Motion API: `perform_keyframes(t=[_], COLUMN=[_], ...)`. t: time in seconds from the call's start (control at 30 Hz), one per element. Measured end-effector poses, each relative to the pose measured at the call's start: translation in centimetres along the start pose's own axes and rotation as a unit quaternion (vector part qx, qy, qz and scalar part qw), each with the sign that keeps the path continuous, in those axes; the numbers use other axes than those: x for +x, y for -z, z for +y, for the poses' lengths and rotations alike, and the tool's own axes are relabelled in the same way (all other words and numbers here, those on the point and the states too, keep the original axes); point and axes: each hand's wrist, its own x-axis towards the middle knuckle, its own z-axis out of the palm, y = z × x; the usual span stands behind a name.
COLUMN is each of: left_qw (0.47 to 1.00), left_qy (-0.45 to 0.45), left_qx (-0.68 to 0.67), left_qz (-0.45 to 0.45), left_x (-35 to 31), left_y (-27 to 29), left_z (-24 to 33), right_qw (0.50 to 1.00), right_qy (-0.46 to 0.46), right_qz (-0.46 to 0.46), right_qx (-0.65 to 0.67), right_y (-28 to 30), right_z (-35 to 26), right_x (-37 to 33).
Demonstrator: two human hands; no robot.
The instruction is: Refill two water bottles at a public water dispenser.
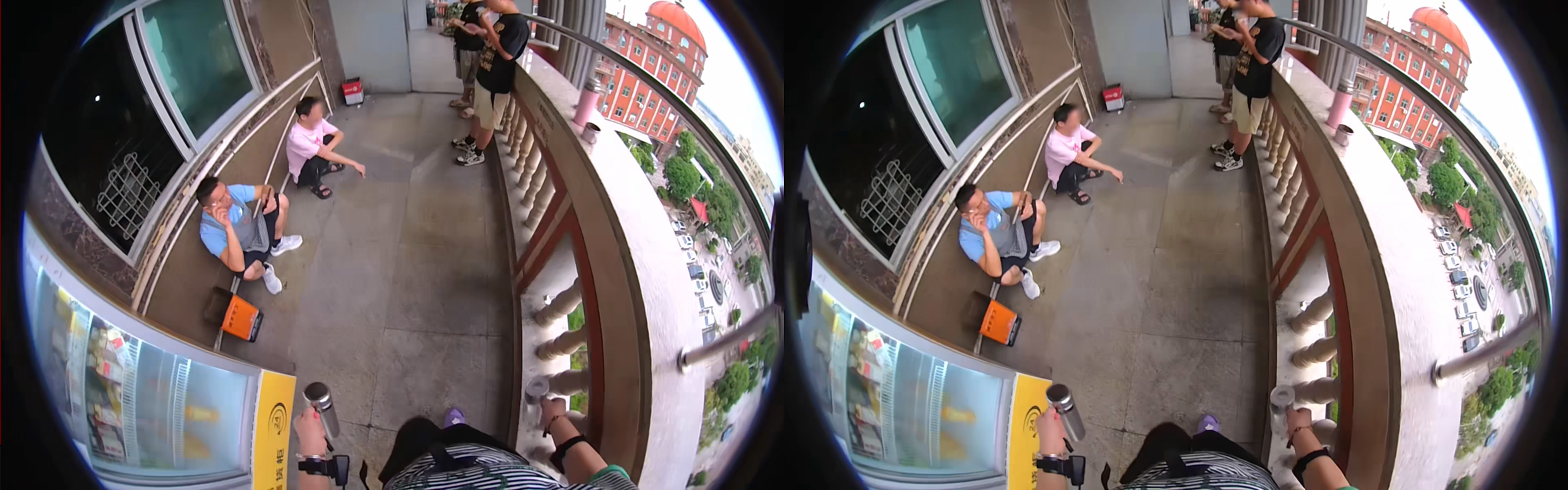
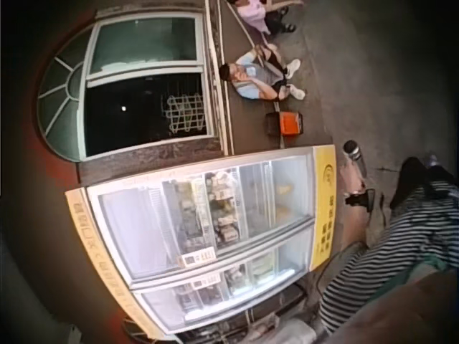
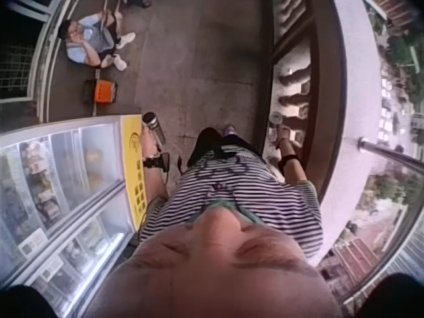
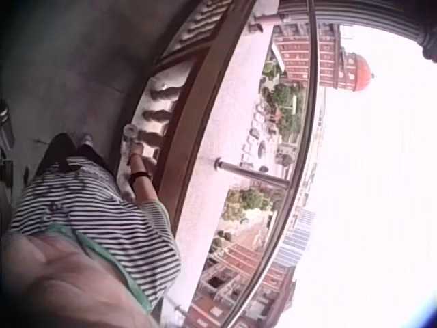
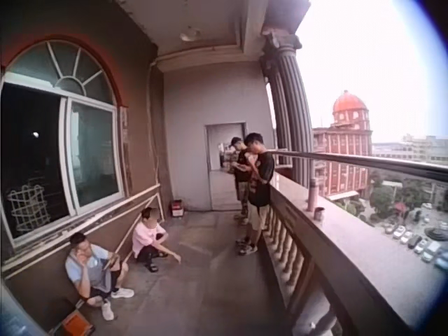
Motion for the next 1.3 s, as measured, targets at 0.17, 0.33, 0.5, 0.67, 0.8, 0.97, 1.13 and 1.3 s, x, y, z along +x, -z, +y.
perform_keyframes(t=[0.17,0.33,0.5,0.67,0.8,0.97,1.13,1.3], left_qw=[0.997,1.0,0.999,0.996,0.994,0.994,0.994,0.991], left_qy=[0.048,0.016,0.025,0.047,0.028,-0.021,-0.022,-0.011], left_qx=[-0.06,0.015,-0.019,-0.055,-0.086,-0.074,-0.057,-0.023], left_qz=[0.004,0.022,-0.03,-0.042,-0.055,-0.081,-0.093,-0.134], left_x=[5.8,15.1,23.2,30.3,33.6,38.7,46.1,55.7], left_y=[-4.5,-13.5,-25.2,-37.5,-45.9,-54.0,-64.4,-75.1], left_z=[5.7,10.6,18.5,27.9,35.5,45.4,50.5,56.2], right_qw=[0.997,0.99,0.977,0.987,0.984,0.978,0.973,0.99], right_qy=[0.022,-0.025,-0.046,-0.031,-0.106,-0.155,-0.161,-0.017], right_qz=[0.015,0.028,0.053,0.116,0.102,0.036,0.014,0.067], right_qx=[0.075,0.136,0.2,0.103,0.099,0.136,0.166,0.119], right_y=[-4.5,-8.8,-11.5,-17.2,-21.8,-26.7,-32.2,-36.3], right_z=[-16.0,-26.9,-36.3,-42.2,-48.3,-60.7,-72.7,-83.5], right_x=[6.9,13.0,17.7,24.7,31.2,38.7,47.9,54.4])
